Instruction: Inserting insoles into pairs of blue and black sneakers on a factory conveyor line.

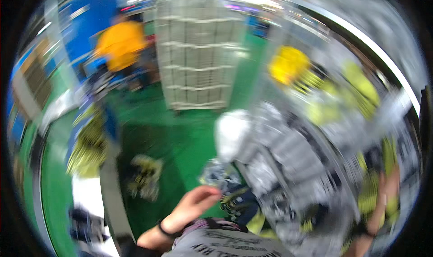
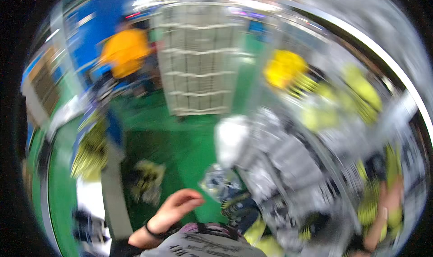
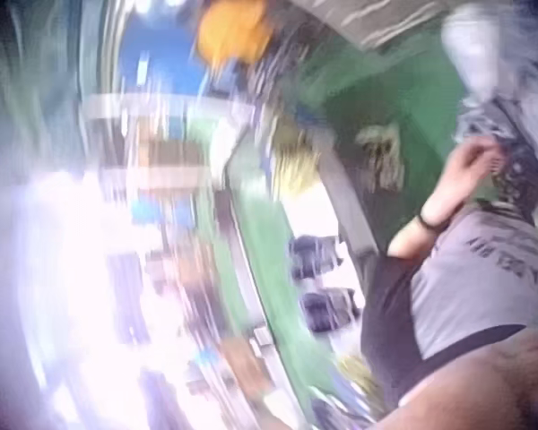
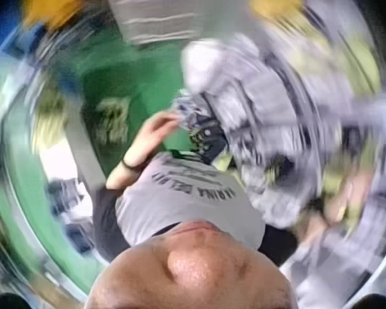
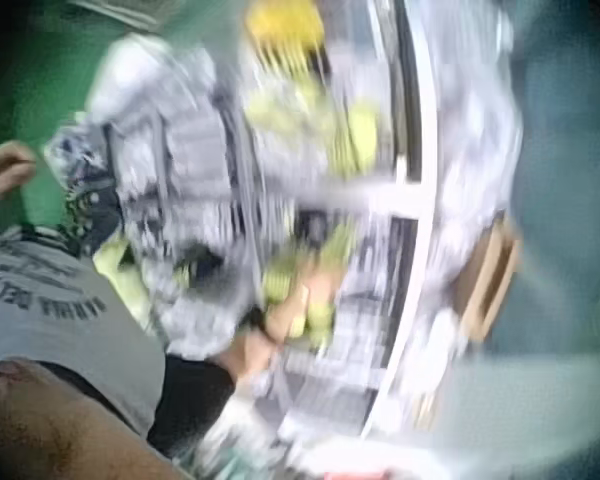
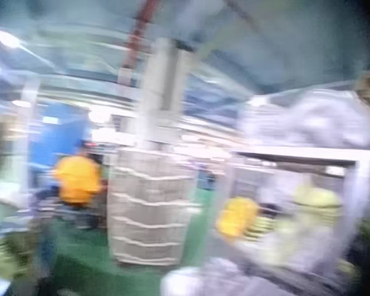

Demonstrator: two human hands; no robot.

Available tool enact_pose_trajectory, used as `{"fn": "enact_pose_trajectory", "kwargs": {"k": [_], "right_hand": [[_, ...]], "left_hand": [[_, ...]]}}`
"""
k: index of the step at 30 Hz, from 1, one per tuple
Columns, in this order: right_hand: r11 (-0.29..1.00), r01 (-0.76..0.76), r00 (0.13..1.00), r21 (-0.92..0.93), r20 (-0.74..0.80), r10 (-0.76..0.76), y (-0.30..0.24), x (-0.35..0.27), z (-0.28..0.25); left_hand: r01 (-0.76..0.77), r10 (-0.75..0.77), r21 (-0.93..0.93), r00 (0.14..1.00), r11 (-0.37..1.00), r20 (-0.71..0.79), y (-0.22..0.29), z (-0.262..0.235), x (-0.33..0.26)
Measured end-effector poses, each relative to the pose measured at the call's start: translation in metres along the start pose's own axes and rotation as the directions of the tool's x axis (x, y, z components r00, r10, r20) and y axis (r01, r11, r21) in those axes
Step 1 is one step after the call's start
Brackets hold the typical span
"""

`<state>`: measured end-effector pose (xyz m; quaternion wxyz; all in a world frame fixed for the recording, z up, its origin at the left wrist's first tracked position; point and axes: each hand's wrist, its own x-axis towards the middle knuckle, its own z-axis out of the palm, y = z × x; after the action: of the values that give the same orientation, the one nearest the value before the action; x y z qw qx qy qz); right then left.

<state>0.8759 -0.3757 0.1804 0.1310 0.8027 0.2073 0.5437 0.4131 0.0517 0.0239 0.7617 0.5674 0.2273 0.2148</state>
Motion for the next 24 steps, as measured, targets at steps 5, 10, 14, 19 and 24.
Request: {"fn": "enact_pose_trajectory", "kwargs": {"k": [5,10,14,19,24], "right_hand": [[0.982,-0.171,0.971,-0.081,0.153,0.182,-0.092,0.053,-0.067],[0.977,-0.1,0.972,-0.191,0.19,0.136,-0.055,0.043,-0.088],[0.956,-0.081,0.898,-0.283,0.396,0.193,-0.046,0.036,-0.079],[0.98,0.032,0.783,-0.198,0.614,0.098,-0.07,0.059,-0.044],[0.926,0.377,0.925,0.007,0.048,-0.377,0.015,0.0,0.11]], "left_hand": [[-0.019,0.018,-0.002,0.974,1.0,-0.226,0.012,0.005,-0.024],[-0.012,0.007,-0.061,0.996,0.998,-0.088,-0.001,0.012,-0.016],[-0.026,0.024,-0.03,0.998,0.999,-0.06,0.0,0.019,-0.012],[0.011,-0.003,0.034,0.976,0.999,-0.219,-0.003,0.004,-0.011],[0.056,-0.054,0.049,0.998,0.997,-0.032,-0.013,0.002,0.006]]}}
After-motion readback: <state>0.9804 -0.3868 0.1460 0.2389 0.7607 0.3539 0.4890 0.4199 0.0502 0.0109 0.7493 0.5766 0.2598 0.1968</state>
